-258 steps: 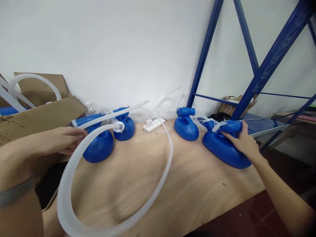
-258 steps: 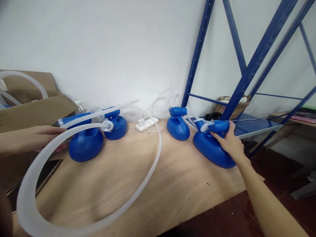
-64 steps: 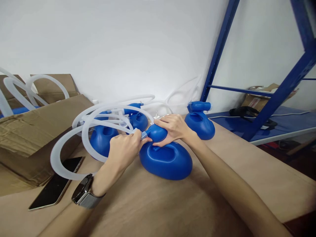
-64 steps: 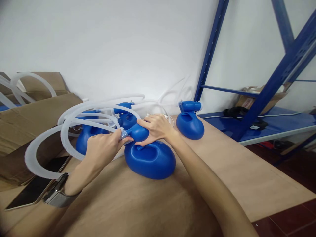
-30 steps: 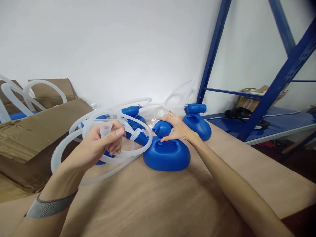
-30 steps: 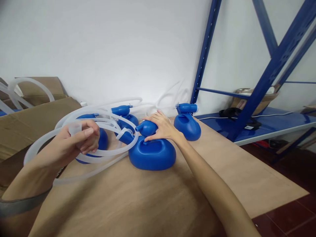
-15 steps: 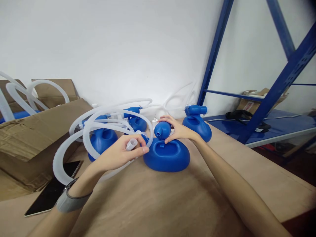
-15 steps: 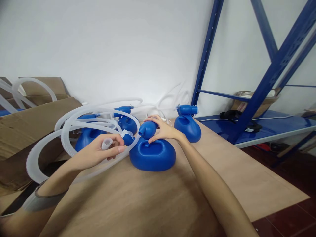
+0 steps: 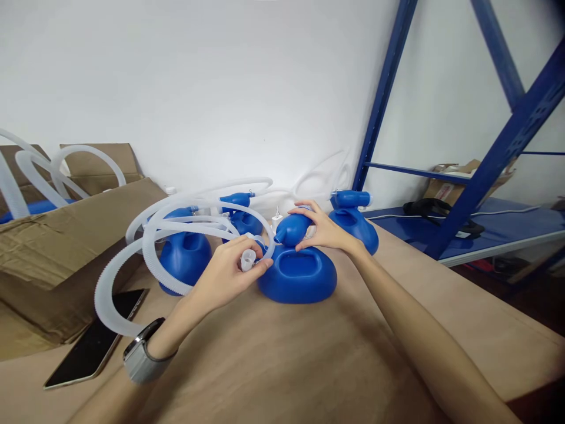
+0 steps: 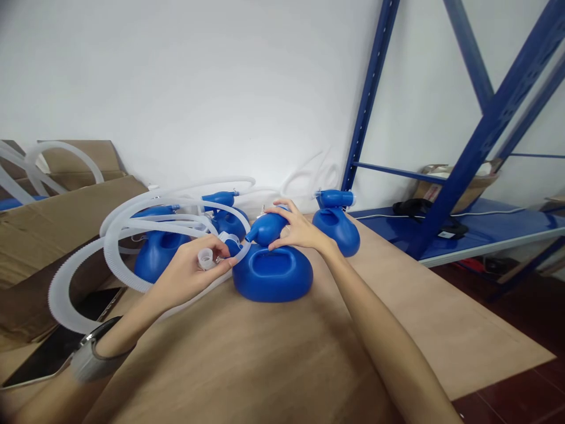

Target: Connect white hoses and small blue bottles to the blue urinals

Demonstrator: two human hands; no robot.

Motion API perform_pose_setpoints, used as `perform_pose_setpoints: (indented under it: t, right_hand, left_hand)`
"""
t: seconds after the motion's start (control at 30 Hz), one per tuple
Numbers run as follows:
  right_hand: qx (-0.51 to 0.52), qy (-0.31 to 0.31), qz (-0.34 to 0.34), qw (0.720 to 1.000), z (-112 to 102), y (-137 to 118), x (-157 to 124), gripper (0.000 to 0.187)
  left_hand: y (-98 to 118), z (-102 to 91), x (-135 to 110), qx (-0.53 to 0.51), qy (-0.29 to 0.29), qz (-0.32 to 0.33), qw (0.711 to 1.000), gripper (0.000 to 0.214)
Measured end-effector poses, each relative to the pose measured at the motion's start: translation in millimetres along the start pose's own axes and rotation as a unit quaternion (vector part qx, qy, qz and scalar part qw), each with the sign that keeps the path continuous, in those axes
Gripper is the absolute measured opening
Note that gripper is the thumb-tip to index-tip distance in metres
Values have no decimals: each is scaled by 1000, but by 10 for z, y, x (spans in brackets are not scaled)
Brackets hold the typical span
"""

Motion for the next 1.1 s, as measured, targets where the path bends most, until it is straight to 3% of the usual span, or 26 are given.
perform_pose_setpoints:
  t: [0.2, 0.4, 0.57, 0.67, 0.77, 0.9, 1.0, 1.1]
  right_hand:
    - [4, 26, 73, 997, -23, 317, -81, 91]
    - [-148, 178, 79, 970, -510, 345, -168, 91]
    - [-135, 305, 37, 942, -917, 19, -167, 91]
    - [-147, 310, -8, 939, -956, -379, -101, 93]
    - [-216, 288, -69, 930, -873, -853, -43, 90]
    - [-283, 263, -116, 915, -780, -1204, -25, 71]
    - [-285, 307, -87, 904, -938, -1131, -85, 78]
    - [-263, 369, -50, 890, -1209, -944, -201, 97]
  left_hand:
    - [57, 93, -21, 25, -24, 51, 998, 22]
    - [142, 131, -67, 43, -63, 100, 992, 20]
    - [254, 243, -180, 110, -54, 177, 977, 10]
    - [358, 365, -258, 156, -16, 239, 958, 12]
    - [406, 598, -265, 180, -48, 279, 942, 24]
    - [354, 717, 10, 200, -74, 226, 950, 30]
    - [296, 567, 372, 184, -56, 127, 973, 27]
    - [268, 448, 706, 206, -51, 57, 976, 28]
Point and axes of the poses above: each hand's wrist, its own x-axis towards the middle knuckle, its own z-axis out of the palm, y = z × x, the point moved 8 cm from there along x, towards the middle knuckle, and after that the axes turned 7 degrees about -z, right-handed, at the moved point
